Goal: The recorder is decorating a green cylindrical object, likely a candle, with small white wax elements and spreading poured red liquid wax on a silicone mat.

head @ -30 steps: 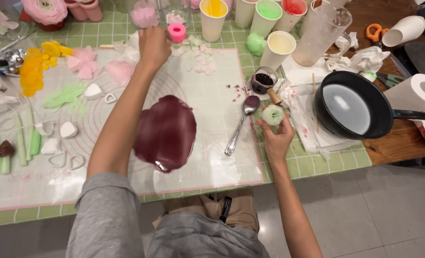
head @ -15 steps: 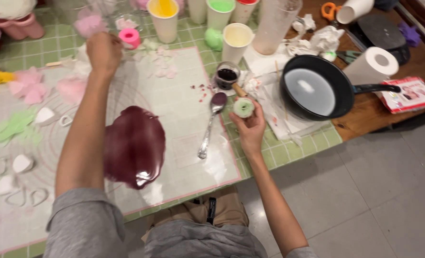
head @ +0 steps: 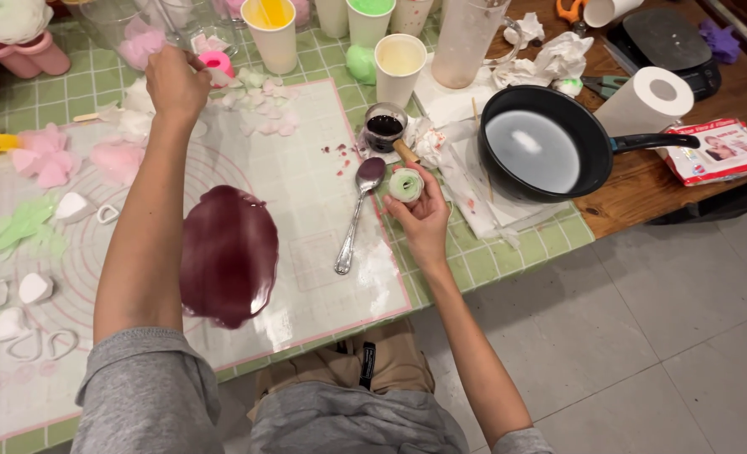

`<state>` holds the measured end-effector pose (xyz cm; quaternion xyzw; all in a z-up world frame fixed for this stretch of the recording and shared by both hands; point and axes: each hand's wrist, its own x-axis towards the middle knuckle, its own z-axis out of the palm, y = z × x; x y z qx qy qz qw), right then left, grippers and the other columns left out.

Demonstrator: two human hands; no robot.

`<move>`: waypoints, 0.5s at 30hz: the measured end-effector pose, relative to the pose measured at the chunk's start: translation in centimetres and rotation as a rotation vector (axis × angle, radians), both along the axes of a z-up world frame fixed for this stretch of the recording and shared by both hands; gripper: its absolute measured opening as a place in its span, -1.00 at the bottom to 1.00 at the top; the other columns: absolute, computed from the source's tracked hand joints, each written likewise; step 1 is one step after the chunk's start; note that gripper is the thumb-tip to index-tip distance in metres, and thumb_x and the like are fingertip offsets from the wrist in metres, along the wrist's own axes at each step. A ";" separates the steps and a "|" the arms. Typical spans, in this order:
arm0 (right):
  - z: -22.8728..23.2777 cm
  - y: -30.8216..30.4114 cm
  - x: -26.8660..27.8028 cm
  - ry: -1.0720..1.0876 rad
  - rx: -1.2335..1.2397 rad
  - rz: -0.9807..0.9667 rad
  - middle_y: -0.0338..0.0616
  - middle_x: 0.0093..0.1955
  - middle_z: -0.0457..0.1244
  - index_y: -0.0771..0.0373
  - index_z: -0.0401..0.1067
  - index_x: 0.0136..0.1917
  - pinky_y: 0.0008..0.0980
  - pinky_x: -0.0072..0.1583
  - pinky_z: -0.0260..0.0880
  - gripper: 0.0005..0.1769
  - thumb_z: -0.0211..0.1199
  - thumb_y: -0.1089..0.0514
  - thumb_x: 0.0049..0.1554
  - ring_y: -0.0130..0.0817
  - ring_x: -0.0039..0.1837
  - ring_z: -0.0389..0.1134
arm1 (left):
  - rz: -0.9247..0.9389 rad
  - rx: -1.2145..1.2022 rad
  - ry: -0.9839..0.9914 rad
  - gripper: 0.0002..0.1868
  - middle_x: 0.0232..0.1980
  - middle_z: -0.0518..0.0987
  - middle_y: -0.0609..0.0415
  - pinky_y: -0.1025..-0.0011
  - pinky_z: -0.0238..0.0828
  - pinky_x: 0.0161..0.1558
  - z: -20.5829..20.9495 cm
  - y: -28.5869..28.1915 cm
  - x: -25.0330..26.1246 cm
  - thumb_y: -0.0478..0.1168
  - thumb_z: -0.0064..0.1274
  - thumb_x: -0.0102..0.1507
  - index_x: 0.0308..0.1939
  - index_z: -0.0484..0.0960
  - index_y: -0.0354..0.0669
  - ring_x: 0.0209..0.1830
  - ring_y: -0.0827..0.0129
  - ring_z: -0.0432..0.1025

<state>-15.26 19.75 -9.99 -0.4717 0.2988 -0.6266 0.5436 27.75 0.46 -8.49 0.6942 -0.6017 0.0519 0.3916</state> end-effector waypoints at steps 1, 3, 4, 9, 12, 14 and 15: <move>0.1 0.1 0.0 -0.003 0.002 0.004 -0.02 0.39 0.26 0.39 0.16 0.49 -0.40 0.15 0.49 -0.30 0.29 0.50 0.13 -0.43 0.19 0.37 | 0.004 0.002 -0.003 -0.85 -0.36 0.66 -0.18 0.12 0.48 -0.17 -0.1 0.0 0.4 -0.38 0.32 0.03 -0.32 0.80 -0.20 -0.28 -0.06 0.57; 0.3 0.1 0.0 0.016 -0.037 0.013 0.01 0.41 0.25 0.42 0.17 0.49 -0.36 0.26 0.52 -0.33 0.28 0.50 0.15 -0.41 0.25 0.38 | -0.111 -0.013 0.008 -0.90 -0.34 0.65 -0.20 0.19 0.52 -0.11 -0.2 -0.3 1.0 -0.38 0.28 0.15 -0.26 0.76 -0.28 -0.29 0.00 0.59; 0.3 0.1 0.0 0.013 -0.036 0.013 0.01 0.41 0.25 0.42 0.17 0.49 -0.36 0.26 0.52 -0.33 0.28 0.50 0.15 -0.41 0.25 0.38 | -0.110 -0.012 0.006 -0.90 -0.34 0.65 -0.20 0.19 0.52 -0.11 0.0 -0.2 0.9 -0.38 0.28 0.15 -0.26 0.76 -0.28 -0.29 0.00 0.59; 0.7 0.3 0.1 -0.020 -0.056 0.033 -0.05 0.39 0.24 0.42 0.17 0.48 -0.33 0.30 0.53 -0.35 0.27 0.52 0.16 -0.38 0.25 0.39 | -0.203 -0.053 -0.021 -0.53 -0.36 0.63 -0.20 0.20 0.49 -0.14 -0.2 0.4 0.6 -0.57 -0.06 0.03 -0.13 0.83 -0.20 -0.39 0.02 0.54; 0.2 0.3 -0.1 -0.006 -0.076 0.056 -0.02 0.32 0.27 0.42 0.17 0.52 -0.34 0.32 0.49 -0.34 0.25 0.53 0.20 -0.29 0.24 0.42 | -0.175 -0.054 0.070 -0.87 -0.44 0.64 -0.16 0.27 0.50 -0.27 2.7 1.5 -1.8 -0.46 0.14 0.13 -0.29 0.76 -0.34 -0.45 0.16 0.58; 0.1 0.2 0.1 -0.040 -0.075 0.079 -0.03 0.33 0.27 0.42 0.16 0.52 -0.34 0.32 0.50 -0.34 0.25 0.52 0.20 -0.28 0.24 0.44 | -0.286 0.004 0.242 -0.89 -0.42 0.64 -0.08 0.36 0.52 -0.35 5.0 1.6 -4.5 -0.46 0.13 0.18 -0.22 0.69 -0.38 -0.45 0.26 0.60; 0.0 0.1 0.1 -0.072 -0.076 0.108 -0.03 0.33 0.27 0.42 0.16 0.51 -0.34 0.32 0.51 -0.35 0.25 0.51 0.20 -0.27 0.24 0.45 | -0.390 0.064 0.414 -0.87 -0.40 0.65 0.01 0.45 0.53 -0.43 6.1 1.6 -5.9 -0.45 0.13 0.23 -0.14 0.62 -0.42 -0.45 0.36 0.62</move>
